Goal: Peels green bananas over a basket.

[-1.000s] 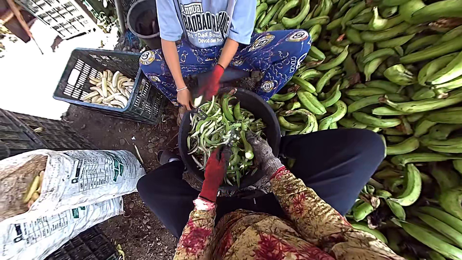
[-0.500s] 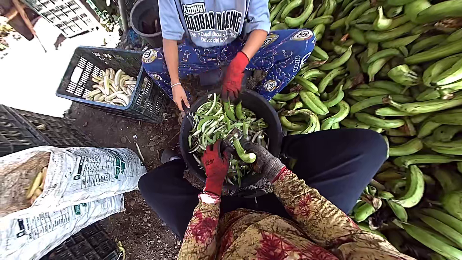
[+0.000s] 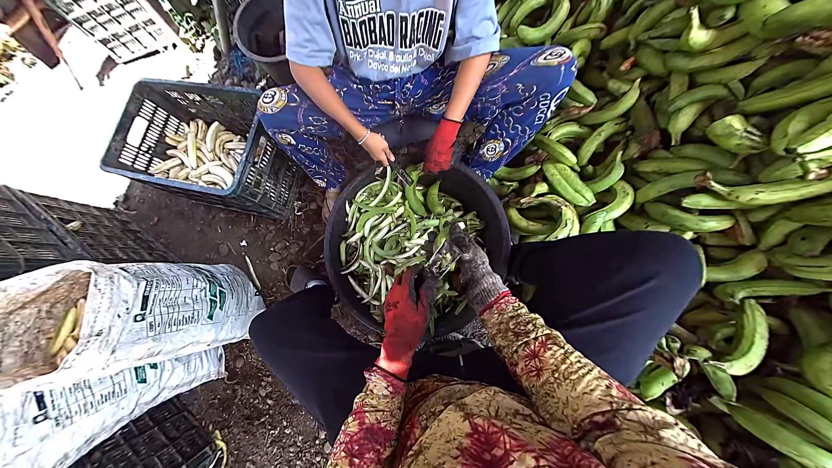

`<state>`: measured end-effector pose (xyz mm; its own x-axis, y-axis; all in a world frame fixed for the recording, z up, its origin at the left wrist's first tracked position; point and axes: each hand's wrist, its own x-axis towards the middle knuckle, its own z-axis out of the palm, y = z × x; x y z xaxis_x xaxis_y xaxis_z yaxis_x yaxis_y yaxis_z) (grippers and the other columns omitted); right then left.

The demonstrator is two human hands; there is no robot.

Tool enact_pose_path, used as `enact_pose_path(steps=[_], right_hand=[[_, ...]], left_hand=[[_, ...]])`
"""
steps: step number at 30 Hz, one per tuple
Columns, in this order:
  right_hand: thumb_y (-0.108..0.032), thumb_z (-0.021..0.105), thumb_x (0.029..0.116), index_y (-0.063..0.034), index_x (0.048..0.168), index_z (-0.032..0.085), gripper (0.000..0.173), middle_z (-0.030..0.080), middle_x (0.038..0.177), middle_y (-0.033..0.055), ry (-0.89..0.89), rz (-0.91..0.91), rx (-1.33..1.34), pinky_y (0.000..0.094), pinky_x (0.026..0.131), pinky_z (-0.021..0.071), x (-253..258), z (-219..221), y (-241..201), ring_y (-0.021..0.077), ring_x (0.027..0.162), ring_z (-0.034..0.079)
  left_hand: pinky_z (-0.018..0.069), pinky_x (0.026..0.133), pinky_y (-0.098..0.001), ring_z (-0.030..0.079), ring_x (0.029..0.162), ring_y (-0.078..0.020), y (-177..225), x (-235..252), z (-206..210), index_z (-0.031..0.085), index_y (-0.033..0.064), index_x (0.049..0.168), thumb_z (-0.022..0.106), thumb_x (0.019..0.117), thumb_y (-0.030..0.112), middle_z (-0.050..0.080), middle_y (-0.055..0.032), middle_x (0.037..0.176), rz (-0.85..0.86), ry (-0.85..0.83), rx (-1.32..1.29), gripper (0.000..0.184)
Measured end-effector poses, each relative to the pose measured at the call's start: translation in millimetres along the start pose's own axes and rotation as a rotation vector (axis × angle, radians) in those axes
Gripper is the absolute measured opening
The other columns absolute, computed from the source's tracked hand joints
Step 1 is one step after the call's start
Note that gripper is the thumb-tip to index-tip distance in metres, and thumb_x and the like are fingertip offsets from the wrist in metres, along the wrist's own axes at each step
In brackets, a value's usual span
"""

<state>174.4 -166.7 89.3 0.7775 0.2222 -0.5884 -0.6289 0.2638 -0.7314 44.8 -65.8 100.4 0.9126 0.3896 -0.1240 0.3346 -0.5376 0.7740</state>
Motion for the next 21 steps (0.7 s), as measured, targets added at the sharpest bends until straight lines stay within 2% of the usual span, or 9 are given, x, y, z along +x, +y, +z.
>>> enact_pose_path(steps=[4, 6, 8, 10, 11, 13, 16, 18, 21], right_hand=[[-0.043, 0.044, 0.1085, -0.0108, 0.148, 0.044, 0.051, 0.064, 0.126, 0.0135, 0.100, -0.061, 0.057, 0.0446, 0.089, 0.0588, -0.6, 7.3, 4.3, 0.0244, 0.107, 0.067], [-0.041, 0.039, 0.1105, -0.0083, 0.147, 0.046, 0.050, 0.062, 0.132, 0.0140, 0.175, -0.135, -0.190, 0.0438, 0.098, 0.0546, -9.0, 12.7, 2.0, 0.0230, 0.117, 0.064], [-0.037, 0.035, 0.1116, -0.0052, 0.151, 0.045, 0.051, 0.054, 0.145, 0.0203, 0.235, -0.168, -0.518, 0.0523, 0.111, 0.0414, -17.4, 16.5, -0.2, 0.0314, 0.134, 0.052], [-0.033, 0.036, 0.1117, -0.0032, 0.149, 0.047, 0.049, 0.053, 0.145, 0.0233, 0.264, -0.169, -0.609, 0.0554, 0.112, 0.0389, -19.4, 19.4, 1.5, 0.0352, 0.135, 0.050], [-0.032, 0.038, 0.1112, -0.0037, 0.148, 0.048, 0.047, 0.055, 0.143, 0.0217, 0.250, -0.167, -0.545, 0.0518, 0.111, 0.0410, -19.2, 19.6, 3.1, 0.0319, 0.133, 0.052], [-0.037, 0.042, 0.1099, -0.0057, 0.146, 0.050, 0.048, 0.060, 0.136, 0.0169, 0.159, -0.144, -0.371, 0.0446, 0.104, 0.0483, -17.7, 17.0, 6.6, 0.0242, 0.123, 0.058], [-0.031, 0.049, 0.1080, -0.0042, 0.134, 0.056, 0.038, 0.067, 0.110, 0.0124, -0.125, -0.071, -0.220, 0.0382, 0.086, 0.0566, -14.1, 2.8, 10.5, 0.0184, 0.096, 0.066], [-0.035, 0.049, 0.1075, -0.0039, 0.129, 0.059, 0.039, 0.068, 0.102, 0.0111, -0.326, -0.001, -0.283, 0.0366, 0.083, 0.0582, -14.4, -8.1, 3.4, 0.0177, 0.091, 0.068], [-0.034, 0.052, 0.1056, -0.0019, 0.123, 0.063, 0.038, 0.070, 0.103, 0.0112, -0.495, 0.064, -0.571, 0.0362, 0.086, 0.0574, -22.7, -12.7, -13.5, 0.0165, 0.092, 0.068]], left_hand=[[0.0538, 0.092, -0.0561, 0.067, 0.108, -0.0382, 4.9, -5.7, 3.2, 0.063, 0.0090, 0.137, 0.055, 0.0987, 0.038, 0.068, -0.0220, 0.120, 0.024, 0.077, 0.099, 0.049], [0.0531, 0.091, -0.0584, 0.066, 0.109, -0.0411, 6.3, -3.5, 3.6, 0.062, 0.0095, 0.139, 0.054, 0.0990, 0.036, 0.067, -0.0235, 0.123, 0.007, 0.095, 0.124, 0.048], [0.0524, 0.092, -0.0585, 0.066, 0.110, -0.0416, 6.9, 0.8, 2.5, 0.061, 0.0096, 0.140, 0.053, 0.1003, 0.033, 0.066, -0.0238, 0.124, -0.017, 0.101, 0.138, 0.047], [0.0518, 0.095, -0.0580, 0.065, 0.112, -0.0409, 5.6, 7.0, 0.4, 0.060, 0.0103, 0.142, 0.052, 0.1016, 0.032, 0.066, -0.0232, 0.125, -0.032, 0.088, 0.152, 0.046], [0.0516, 0.095, -0.0578, 0.065, 0.112, -0.0403, 4.2, 10.4, -1.0, 0.060, 0.0108, 0.142, 0.052, 0.1019, 0.031, 0.066, -0.0227, 0.125, -0.033, 0.086, 0.150, 0.046], [0.0516, 0.095, -0.0577, 0.066, 0.111, -0.0386, 1.1, 17.7, -5.1, 0.060, 0.0123, 0.142, 0.049, 0.1030, 0.029, 0.067, -0.0217, 0.123, -0.040, 0.083, 0.144, 0.044], [0.0508, 0.095, -0.0572, 0.066, 0.111, -0.0358, -8.8, 29.9, -13.5, 0.061, 0.0150, 0.142, 0.042, 0.1062, 0.034, 0.068, -0.0194, 0.123, -0.043, 0.046, 0.126, 0.045], [0.0506, 0.095, -0.0575, 0.066, 0.111, -0.0348, -13.3, 36.6, -20.7, 0.061, 0.0173, 0.142, 0.039, 0.1075, 0.037, 0.068, -0.0182, 0.124, -0.032, -0.004, 0.121, 0.045], [0.0488, 0.097, -0.0583, 0.065, 0.115, -0.0343, -21.4, 47.3, -24.6, 0.061, 0.0196, 0.142, 0.036, 0.1085, 0.037, 0.067, -0.0168, 0.127, -0.077, -0.056, 0.129, 0.046]])
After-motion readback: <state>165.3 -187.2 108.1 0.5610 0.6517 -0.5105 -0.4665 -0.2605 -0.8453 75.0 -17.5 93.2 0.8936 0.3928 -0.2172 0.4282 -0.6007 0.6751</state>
